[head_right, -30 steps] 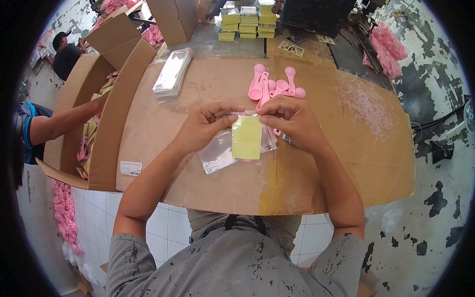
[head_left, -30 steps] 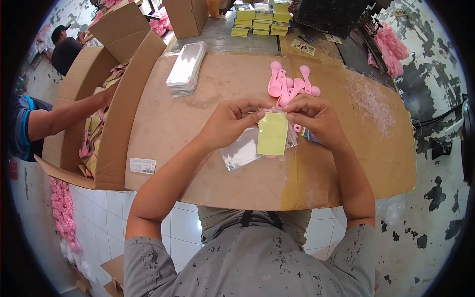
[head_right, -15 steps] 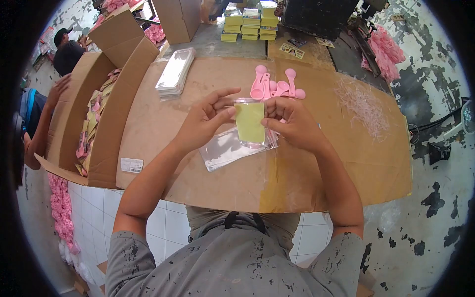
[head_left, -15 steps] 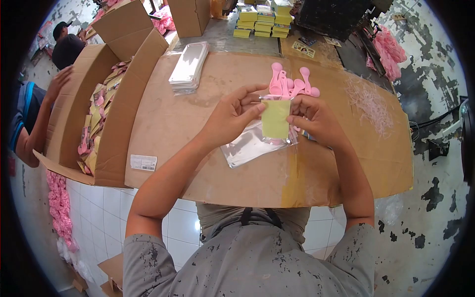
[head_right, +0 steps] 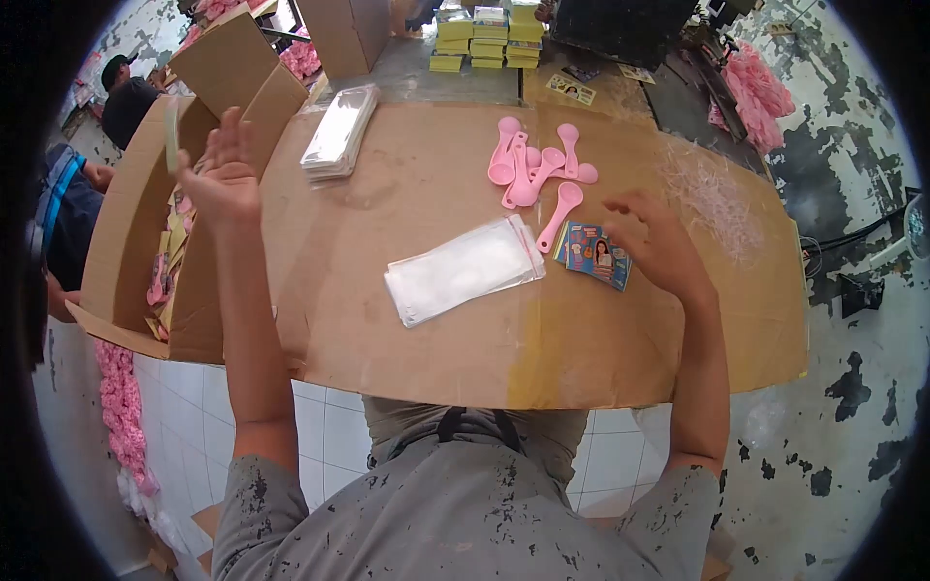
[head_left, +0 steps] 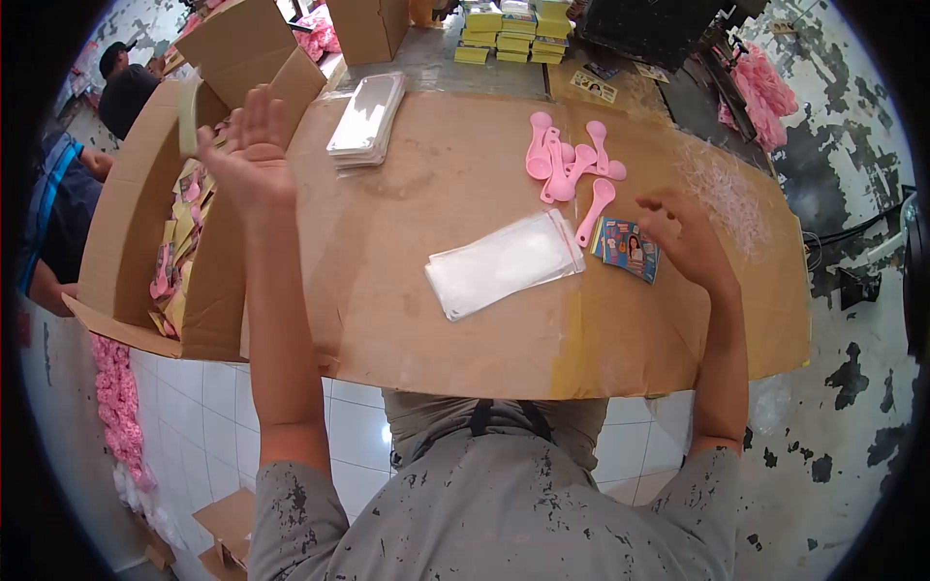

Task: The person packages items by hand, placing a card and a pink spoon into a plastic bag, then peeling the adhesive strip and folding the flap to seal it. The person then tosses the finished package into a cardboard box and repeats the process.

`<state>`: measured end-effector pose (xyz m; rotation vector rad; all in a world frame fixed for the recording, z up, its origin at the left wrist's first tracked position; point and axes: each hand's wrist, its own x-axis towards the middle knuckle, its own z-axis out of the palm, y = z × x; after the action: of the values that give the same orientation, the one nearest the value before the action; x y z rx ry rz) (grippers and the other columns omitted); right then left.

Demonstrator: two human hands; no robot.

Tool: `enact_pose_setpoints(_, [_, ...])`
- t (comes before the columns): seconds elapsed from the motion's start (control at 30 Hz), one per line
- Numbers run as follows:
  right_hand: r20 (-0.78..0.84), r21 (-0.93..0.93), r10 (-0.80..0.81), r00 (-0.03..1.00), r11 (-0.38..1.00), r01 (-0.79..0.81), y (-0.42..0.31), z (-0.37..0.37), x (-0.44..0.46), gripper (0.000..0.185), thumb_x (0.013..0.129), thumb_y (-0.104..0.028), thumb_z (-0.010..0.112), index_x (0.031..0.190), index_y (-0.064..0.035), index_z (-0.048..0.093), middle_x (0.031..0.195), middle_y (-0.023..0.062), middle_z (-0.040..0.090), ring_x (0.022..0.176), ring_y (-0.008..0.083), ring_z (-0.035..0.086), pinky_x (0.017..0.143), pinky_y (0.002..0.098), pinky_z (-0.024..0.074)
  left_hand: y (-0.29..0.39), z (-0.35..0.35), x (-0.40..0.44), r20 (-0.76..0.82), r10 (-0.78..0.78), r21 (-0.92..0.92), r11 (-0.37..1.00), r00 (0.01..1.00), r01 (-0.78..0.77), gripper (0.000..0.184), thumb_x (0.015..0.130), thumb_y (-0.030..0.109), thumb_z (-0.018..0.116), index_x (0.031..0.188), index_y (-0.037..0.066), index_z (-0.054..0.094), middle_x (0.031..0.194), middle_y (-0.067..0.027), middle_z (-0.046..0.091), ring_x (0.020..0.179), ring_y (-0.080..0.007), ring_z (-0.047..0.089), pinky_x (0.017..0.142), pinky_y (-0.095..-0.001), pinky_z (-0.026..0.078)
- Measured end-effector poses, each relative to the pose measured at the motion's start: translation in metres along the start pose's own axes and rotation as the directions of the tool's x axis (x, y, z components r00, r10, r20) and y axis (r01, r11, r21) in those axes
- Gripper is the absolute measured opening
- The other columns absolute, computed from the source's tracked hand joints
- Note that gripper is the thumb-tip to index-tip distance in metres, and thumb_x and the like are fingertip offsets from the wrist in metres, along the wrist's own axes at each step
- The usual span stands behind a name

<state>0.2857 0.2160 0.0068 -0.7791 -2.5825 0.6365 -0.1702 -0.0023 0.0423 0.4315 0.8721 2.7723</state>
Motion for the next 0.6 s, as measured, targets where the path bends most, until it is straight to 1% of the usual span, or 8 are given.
enact_pose_setpoints(0.07, [0.054,-0.076,-0.023,0.998,0.997,0.027,0.003,0.005,-0.009,0.035,0.09,-0.018,0.077,0.121,-0.0029,0.071,0.115,0.0102,0.069,0.107,0.0234,0.066,0.093,0.0365,0.0504,-0.037,-0.012,-0.013,0.204,-0.001,0.237,0.97,0.979,-0.048,0.038,0.108,0.034,0.051,0.124,0.003,0.066,0.132,-0.0118,0.066,0.109,-0.0214,0.067,0.092,-0.0342,0.055])
enact_pose_setpoints(0.13, [0.087,-0.094,-0.021,0.996,0.995,0.029,0.006,0.01,-0.013,0.035,0.087,-0.015,0.08,0.117,-0.002,0.071,0.115,0.0113,0.066,0.105,0.0246,0.065,0.092,0.0366,0.0502,-0.07,-0.02,-0.046,0.63,-0.252,0.56,0.803,0.735,-0.204,0.035,0.104,0.032,0.059,0.127,0.006,0.068,0.126,-0.0083,0.068,0.105,-0.0177,0.067,0.09,-0.0317,0.053])
enact_pose_setpoints(0.17, [0.082,-0.042,0.022,0.996,0.999,-0.019,0.007,0.01,-0.012,0.034,0.085,-0.013,0.081,0.115,-0.0019,0.07,0.112,0.0104,0.066,0.102,0.0242,0.065,0.091,0.0365,0.0501,-0.076,0.002,-0.084,0.5,-0.503,0.829,0.513,0.705,-0.221,0.034,0.097,0.027,0.069,0.126,0.008,0.071,0.115,-0.0044,0.071,0.097,-0.0138,0.065,0.085,-0.0302,0.052])
enact_pose_setpoints(0.23, [0.071,0.061,0.111,0.991,0.991,-0.116,0.007,0.011,-0.009,0.032,0.082,-0.009,0.083,0.11,-0.0018,0.069,0.105,0.0086,0.067,0.096,0.0232,0.064,0.09,0.0364,0.0498,-0.09,0.013,-0.131,0.69,-0.549,0.723,0.493,0.472,-0.483,0.039,0.085,0.028,0.083,0.118,0.008,0.074,0.1,-0.0055,0.068,0.089,-0.0165,0.064,0.081,-0.0319,0.052])
enact_pose_setpoints(0.33, [0.03,0.065,0.208,0.978,0.976,-0.21,0.001,0.008,-0.007,0.031,0.081,-0.005,0.084,0.107,-0.0027,0.067,0.094,0.0052,0.066,0.088,0.0171,0.063,0.085,0.0336,0.0497,-0.106,0.003,-0.156,0.757,-0.542,0.61,0.386,0.365,-0.692,0.038,0.083,0.028,0.085,0.113,0.008,0.073,0.095,-0.0066,0.066,0.086,-0.0186,0.063,0.08,-0.034,0.052])
enact_pose_setpoints(0.43, [0.095,0.154,0.267,0.959,0.948,-0.279,0.016,0.003,-0.007,0.029,0.084,-0.007,0.084,0.107,-0.004,0.067,0.089,0.0028,0.066,0.086,0.0107,0.062,0.082,0.0295,0.0498,-0.11,0.001,-0.155,0.675,-0.588,0.728,0.433,0.446,-0.531,0.034,0.084,0.02,0.086,0.11,0.003,0.071,0.09,-0.0066,0.065,0.079,-0.0166,0.059,0.074,-0.0331,0.051])
enact_pose_setpoints(0.5, [0.173,0.377,0.2,0.964,0.891,-0.253,0.006,-0.006,-0.006,0.028,0.085,-0.008,0.083,0.108,-0.0042,0.068,0.092,0.0041,0.068,0.088,0.0095,0.063,0.081,0.029,0.0506,-0.105,0.006,-0.155,0.565,-0.659,0.825,0.448,0.496,-0.344,0.03,0.085,0.011,0.084,0.11,0.0,0.072,0.085,-0.0044,0.066,0.073,-0.0122,0.056,0.068,-0.0295,0.049])
enact_pose_setpoints(0.6, [0.205,0.589,0.075,0.976,0.787,-0.184,-0.019,-0.001,0.003,0.028,0.088,-0.009,0.083,0.11,-0.0026,0.068,0.097,0.0061,0.071,0.092,0.0102,0.064,0.083,0.03,0.0518,-0.105,0.005,-0.153,0.564,-0.651,0.824,0.479,0.507,-0.301,0.026,0.087,0.011,0.083,0.109,-0.001,0.073,0.082,-0.0028,0.068,0.07,-0.0093,0.055,0.065,-0.0282,0.048])
